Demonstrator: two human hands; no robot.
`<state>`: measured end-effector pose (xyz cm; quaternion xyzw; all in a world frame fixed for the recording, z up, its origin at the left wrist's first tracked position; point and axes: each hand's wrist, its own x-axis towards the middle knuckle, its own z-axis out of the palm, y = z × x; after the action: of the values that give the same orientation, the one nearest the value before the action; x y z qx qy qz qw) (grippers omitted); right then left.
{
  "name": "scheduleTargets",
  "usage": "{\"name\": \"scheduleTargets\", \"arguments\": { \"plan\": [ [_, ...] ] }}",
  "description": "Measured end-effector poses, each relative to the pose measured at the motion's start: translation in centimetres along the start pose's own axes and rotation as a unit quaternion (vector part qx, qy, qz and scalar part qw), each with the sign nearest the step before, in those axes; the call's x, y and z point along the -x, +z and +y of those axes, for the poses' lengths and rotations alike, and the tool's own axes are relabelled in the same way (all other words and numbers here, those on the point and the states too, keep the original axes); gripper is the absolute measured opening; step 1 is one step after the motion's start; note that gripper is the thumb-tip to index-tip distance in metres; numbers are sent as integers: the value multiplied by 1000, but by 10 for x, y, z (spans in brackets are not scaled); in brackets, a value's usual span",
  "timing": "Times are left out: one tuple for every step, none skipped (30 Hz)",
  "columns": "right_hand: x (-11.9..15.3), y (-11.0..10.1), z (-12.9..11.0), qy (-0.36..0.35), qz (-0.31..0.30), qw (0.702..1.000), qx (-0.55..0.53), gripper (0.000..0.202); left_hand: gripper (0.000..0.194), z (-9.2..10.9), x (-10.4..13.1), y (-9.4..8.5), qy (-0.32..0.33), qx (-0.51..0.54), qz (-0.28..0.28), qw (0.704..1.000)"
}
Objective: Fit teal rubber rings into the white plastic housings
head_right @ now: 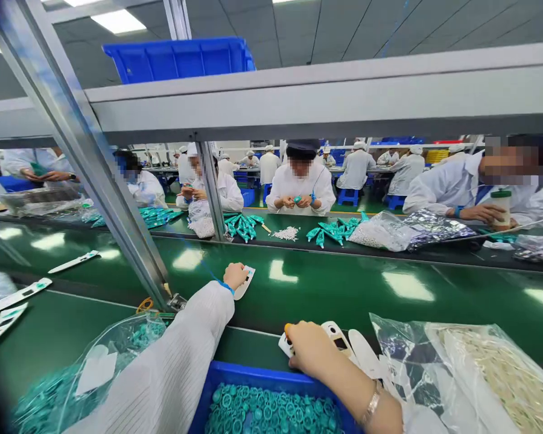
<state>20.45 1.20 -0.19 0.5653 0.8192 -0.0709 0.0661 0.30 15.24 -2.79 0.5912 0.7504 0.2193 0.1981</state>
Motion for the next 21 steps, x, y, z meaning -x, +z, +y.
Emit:
{"name": "scheduleTargets", "arguments": {
  "plan": [
    [-5, 1, -3, 0, -9, 1000, 14, 34, 32, -4, -3, -1, -11, -4, 7, 1000],
    [-9, 2, -6, -1, -19, 999, 26, 37, 33, -7, -5, -4, -22, -5, 17, 1000],
    [-12, 2, -7, -2, -30, 999, 35, 38, 34, -9, -8, -7, -30, -3, 25, 999],
    [-14, 3, -8, -5, -36, 998, 41, 38, 35, -10, -9, -12, -35, 1, 31, 999],
    [-15, 3, -8, -6, -40, 998, 45, 39, 36, -9, -10, -18, -35, 7, 34, 999],
    [-15, 3, -8, -7, -41, 998, 45, 40, 36, -7, -9, -25, -32, 17, 33, 999],
    [-16, 4, -7, -7, -42, 998, 42, 41, 36, -4, -7, -32, -24, 30, 29, 999],
    [-16, 5, -6, -6, -43, 998, 38, 42, 36, 1, -3, -40, -11, 46, 22, 999],
    [-16, 6, -4, -4, -44, 999, 30, 43, 36, 5, 4, -47, 6, 64, 13, 998],
    [-16, 7, -3, -2, -44, 999, 20, 43, 36, 10, 14, -54, 28, 85, 2, 996],
    [-17, 7, -3, 1, -42, 999, 8, 44, 36, 14, 26, -59, 52, 108, -12, 993],
    [-17, 6, -3, 4, -35, 999, -8, 44, 36, 17, 40, -63, 77, 131, -28, 988],
    [-16, 3, -4, 8, -23, 999, -27, 42, 37, 19, 57, -65, 100, 153, -45, 982],
    [-15, -2, -7, 11, -6, 999, -50, 38, 40, 19, 75, -66, 119, 175, -61, 975],
    [-13, -9, -11, 11, 16, 997, -76, 34, 45, 19, 93, -65, 134, 196, -76, 968],
    [-10, -17, -16, 5, 40, 994, -105, 31, 52, 17, 111, -64, 145, 214, -88, 962],
    [-6, -26, -22, -7, 63, 988, -138, 30, 59, 14, 127, -63, 152, 227, -95, 957],
    [-1, -35, -29, -25, 84, 981, -171, 33, 63, 11, 142, -62, 159, 246, -107, 950],
    [4, -43, -37, -48, 101, 973, -204, 37, 64, 8, 154, -62, 163, 281, -128, 937],
    [10, -50, -46, -72, 114, 963, -233, 40, 61, 4, 165, -62, 164, 330, -161, 916],
    [17, -55, -54, -95, 123, 954, -256, 42, 56, -1, 173, -64, 160, 388, -197, 886]
  ]
}}
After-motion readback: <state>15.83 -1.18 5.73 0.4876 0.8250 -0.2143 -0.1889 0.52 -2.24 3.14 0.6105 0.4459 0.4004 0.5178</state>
